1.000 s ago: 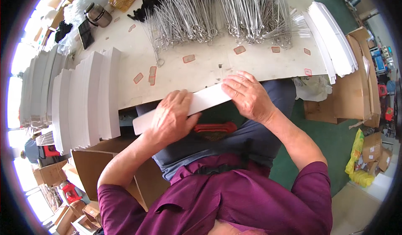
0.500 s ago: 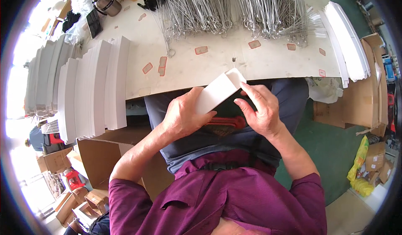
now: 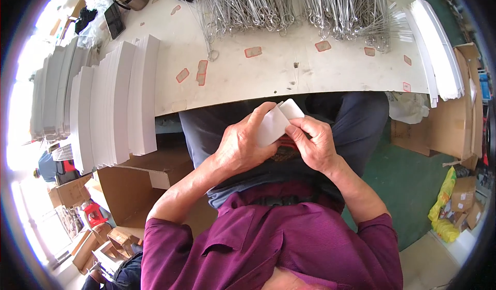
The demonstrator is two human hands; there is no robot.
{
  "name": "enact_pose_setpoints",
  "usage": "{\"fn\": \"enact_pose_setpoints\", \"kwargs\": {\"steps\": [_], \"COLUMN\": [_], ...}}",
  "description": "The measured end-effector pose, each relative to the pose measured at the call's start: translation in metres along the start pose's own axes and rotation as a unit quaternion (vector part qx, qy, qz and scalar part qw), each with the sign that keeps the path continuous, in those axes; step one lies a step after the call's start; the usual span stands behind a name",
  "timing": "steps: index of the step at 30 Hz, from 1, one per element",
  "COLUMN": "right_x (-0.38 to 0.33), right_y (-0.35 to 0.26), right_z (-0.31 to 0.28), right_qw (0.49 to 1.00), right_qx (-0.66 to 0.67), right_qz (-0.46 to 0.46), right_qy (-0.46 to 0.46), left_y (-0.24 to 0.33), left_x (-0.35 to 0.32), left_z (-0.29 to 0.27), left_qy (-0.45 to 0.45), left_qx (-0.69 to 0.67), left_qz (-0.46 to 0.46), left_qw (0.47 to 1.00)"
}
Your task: Packaging bottle brushes into cardboard boxes at a workshop table.
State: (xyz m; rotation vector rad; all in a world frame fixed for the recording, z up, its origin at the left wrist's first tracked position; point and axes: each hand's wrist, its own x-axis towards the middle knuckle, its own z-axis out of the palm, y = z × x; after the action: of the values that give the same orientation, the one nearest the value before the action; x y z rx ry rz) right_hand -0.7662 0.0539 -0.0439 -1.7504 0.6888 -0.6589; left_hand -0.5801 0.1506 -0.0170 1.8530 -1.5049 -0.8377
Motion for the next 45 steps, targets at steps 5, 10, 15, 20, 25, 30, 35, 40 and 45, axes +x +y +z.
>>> {"fn": "enact_pose_setpoints", "kwargs": {"steps": [5,10,15,20,25,30,35,40,45], "right_x": [-0.001,0.0,-0.002,-0.007,-0.011,-0.006,-0.007,-0.006,-0.005], "right_y": [0.003,0.002,0.007,-0.013,-0.007,-0.006,-0.006,-0.006,-0.001], "right_z": [0.006,0.006,0.004,0.01,0.012,0.01,0.014,0.016,0.007], "right_qw": [0.999,0.999,0.995,0.998,0.99,0.982,0.996,0.992,0.967], "right_qx": [-0.018,-0.02,-0.058,0.057,0.102,-0.161,0.058,0.071,0.171], "right_qz": [-0.04,-0.032,-0.073,0.025,0.099,-0.098,0.073,0.105,0.189], "right_qy": [-0.003,-0.014,-0.038,-0.001,-0.001,-0.005,0.006,0.011,-0.002], "left_y": [-0.004,-0.002,0.002,-0.002,-0.001,0.002,-0.001,0.0,0.001], "left_x": [0.001,0.001,0.004,0.0,0.0,-0.005,-0.008,-0.01,-0.011], "left_z": [0.007,0.004,0.004,0.01,0.015,0.018,0.024,0.026,0.026], "left_qy": [-0.022,-0.043,-0.047,-0.022,-0.02,0.017,0.026,0.028,0.025], "left_qx": [-0.025,-0.015,-0.004,-0.003,-0.005,-0.008,0.038,0.048,0.065], "left_qz": [-0.019,-0.034,-0.004,0.016,0.025,-0.01,0.007,0.026,0.063], "left_qw": [0.999,0.998,0.999,1.0,0.999,1.0,0.999,0.998,0.996]}}
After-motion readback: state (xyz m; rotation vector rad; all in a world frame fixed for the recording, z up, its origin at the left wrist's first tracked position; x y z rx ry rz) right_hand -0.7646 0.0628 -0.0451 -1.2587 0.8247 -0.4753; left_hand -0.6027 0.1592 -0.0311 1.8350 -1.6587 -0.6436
